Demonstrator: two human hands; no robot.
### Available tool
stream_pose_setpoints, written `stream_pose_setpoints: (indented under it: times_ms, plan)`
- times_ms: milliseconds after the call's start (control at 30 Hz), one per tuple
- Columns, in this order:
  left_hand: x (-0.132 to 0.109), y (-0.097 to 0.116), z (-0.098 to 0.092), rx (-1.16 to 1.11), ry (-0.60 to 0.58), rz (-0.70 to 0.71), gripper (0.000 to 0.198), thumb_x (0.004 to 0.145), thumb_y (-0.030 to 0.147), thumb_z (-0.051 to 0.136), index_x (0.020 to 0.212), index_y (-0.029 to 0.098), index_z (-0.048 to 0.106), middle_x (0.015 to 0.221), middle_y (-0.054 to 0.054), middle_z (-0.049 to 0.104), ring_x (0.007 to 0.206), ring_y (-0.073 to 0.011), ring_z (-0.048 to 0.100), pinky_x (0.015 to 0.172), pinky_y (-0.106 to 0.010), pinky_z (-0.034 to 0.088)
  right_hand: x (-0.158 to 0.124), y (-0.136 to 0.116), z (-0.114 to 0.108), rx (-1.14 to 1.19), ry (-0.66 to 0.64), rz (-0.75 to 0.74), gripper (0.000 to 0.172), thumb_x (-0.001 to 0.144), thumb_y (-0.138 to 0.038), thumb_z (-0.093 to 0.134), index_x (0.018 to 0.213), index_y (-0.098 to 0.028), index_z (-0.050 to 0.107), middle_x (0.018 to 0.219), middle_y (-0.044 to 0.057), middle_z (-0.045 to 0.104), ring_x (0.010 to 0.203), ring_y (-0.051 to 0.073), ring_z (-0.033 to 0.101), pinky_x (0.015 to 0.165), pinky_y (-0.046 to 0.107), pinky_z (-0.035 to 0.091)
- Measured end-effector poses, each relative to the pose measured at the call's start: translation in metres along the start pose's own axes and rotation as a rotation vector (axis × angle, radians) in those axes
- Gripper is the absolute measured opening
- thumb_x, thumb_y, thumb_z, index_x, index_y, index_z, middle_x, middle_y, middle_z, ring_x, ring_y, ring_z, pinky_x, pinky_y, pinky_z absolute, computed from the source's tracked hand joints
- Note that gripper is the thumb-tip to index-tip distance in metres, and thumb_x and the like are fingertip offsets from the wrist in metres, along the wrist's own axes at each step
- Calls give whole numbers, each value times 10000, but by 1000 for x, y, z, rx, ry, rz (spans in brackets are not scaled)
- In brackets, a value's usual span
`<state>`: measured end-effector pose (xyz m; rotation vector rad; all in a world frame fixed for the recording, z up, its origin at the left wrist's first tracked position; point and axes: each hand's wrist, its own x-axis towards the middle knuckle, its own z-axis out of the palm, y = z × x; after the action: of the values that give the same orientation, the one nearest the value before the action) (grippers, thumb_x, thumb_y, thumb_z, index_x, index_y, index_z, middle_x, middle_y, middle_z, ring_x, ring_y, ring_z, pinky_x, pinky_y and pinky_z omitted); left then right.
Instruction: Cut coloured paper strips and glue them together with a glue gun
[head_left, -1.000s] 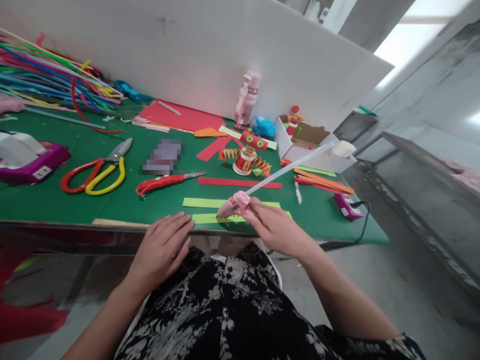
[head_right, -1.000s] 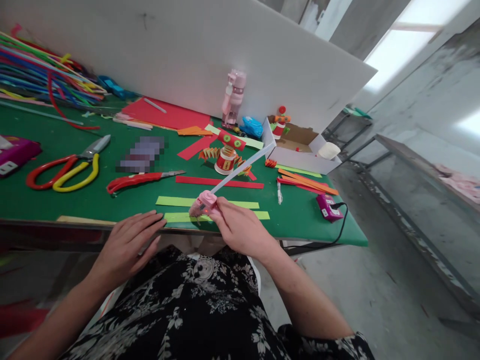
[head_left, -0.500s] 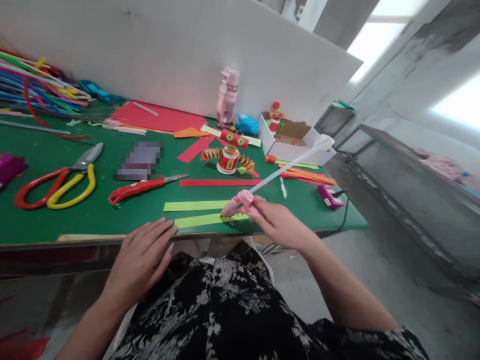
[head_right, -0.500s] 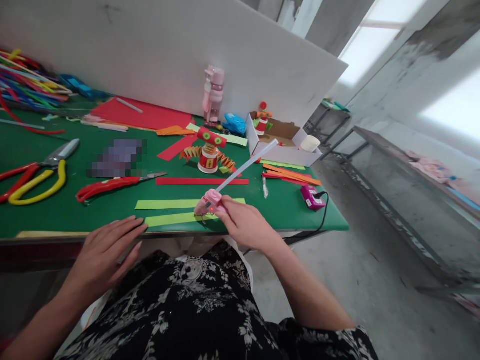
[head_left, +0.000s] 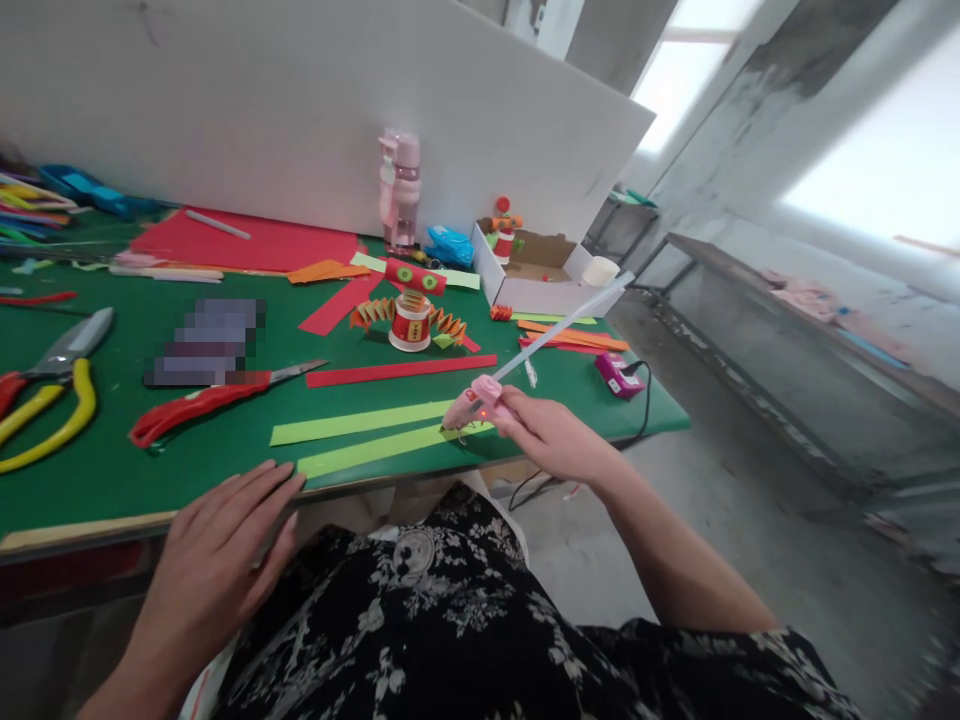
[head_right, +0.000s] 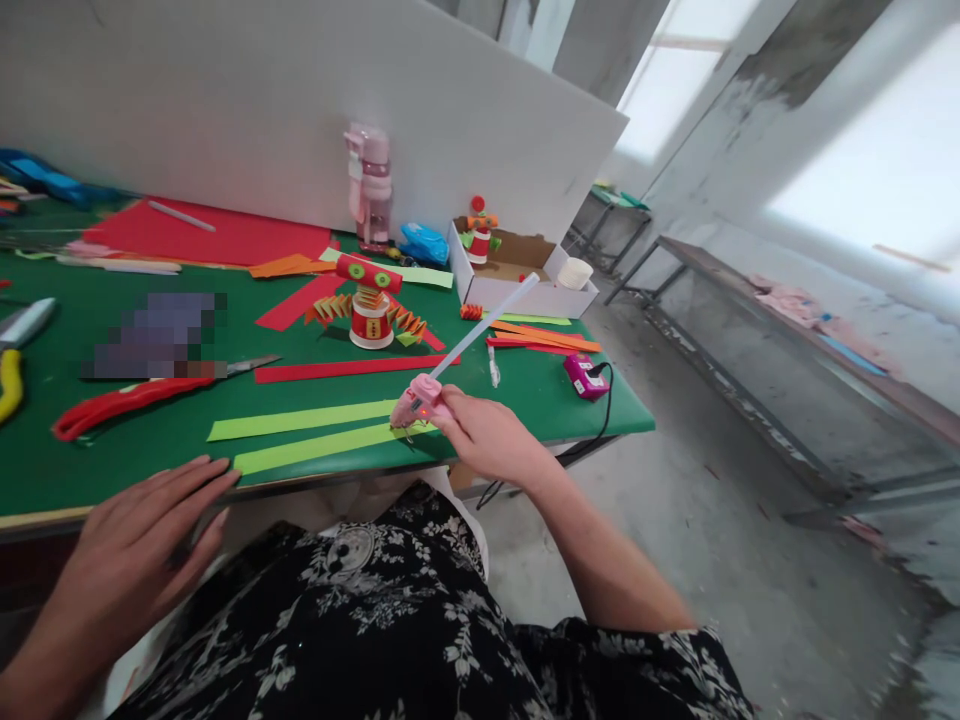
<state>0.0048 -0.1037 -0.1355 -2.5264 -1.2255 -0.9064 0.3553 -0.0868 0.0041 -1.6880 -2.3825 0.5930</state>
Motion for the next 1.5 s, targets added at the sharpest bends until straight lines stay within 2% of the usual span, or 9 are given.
stream_pose_setpoints:
  times_ms: [200,367,567,767,1033,1167,1300,1500]
  plan:
    - [4,0,-2,-6,20,43,749,896,196,559,1550,346,228,1182,-134,693,1070,-370,665,914,-524,490,-8,9,-5,-5,-5,65,327,1033,-334,323,1212,-158,532,1183,137,673,985,250,656,815,346,460]
    - [6,1,-2,-18,30,41,732,905,212,539,1543,388,225,1158,-133,694,1035,-385,672,864,-547,512,-13,22,-6,-42,9,98,323,1025,-363,314,1089,-156,553,1037,127,692,858,238,647,747,332,444]
    - [-1,-3,3,-48,47,7,729,885,222,572,1522,417,276,1172,-119,700,1065,-388,673,892,-583,532,-20,36,-10,-43,63,113,299,1015,-364,340,1108,-187,563,1045,111,688,884,230,641,727,306,424]
    - [-9,-9,8,-93,47,2,761,850,179,637,1514,380,323,1185,-141,705,1112,-363,673,964,-578,532,-26,44,-16,-69,33,171,305,1007,-368,313,1035,-172,545,998,118,675,834,230,622,712,317,409]
    - [-13,-14,13,-98,15,10,785,833,188,659,1513,387,321,1223,-147,687,1144,-378,657,988,-598,516,-32,54,-21,-113,38,221,329,1001,-370,303,1093,-162,540,1060,140,681,892,263,638,743,348,433]
    - [-16,-16,14,-111,7,3,764,844,205,640,1515,383,321,1231,-155,677,1164,-384,642,995,-609,502,-37,58,-23,-148,77,199,336,1000,-370,298,1073,-161,551,1126,157,667,975,285,642,796,366,444]
    - [-17,-15,16,-110,18,-20,707,869,235,599,1505,397,337,1244,-146,673,1169,-371,641,1005,-604,487,-43,57,-24,-84,92,202,286,991,-371,327,998,-177,537,990,123,680,883,260,652,758,347,453]
    - [-18,-15,16,-170,22,-77,679,864,268,616,1472,451,375,1247,-109,682,1186,-364,632,1026,-603,473,-45,58,-25,-186,101,239,278,999,-383,318,979,-193,521,1012,121,675,895,267,641,774,353,436]
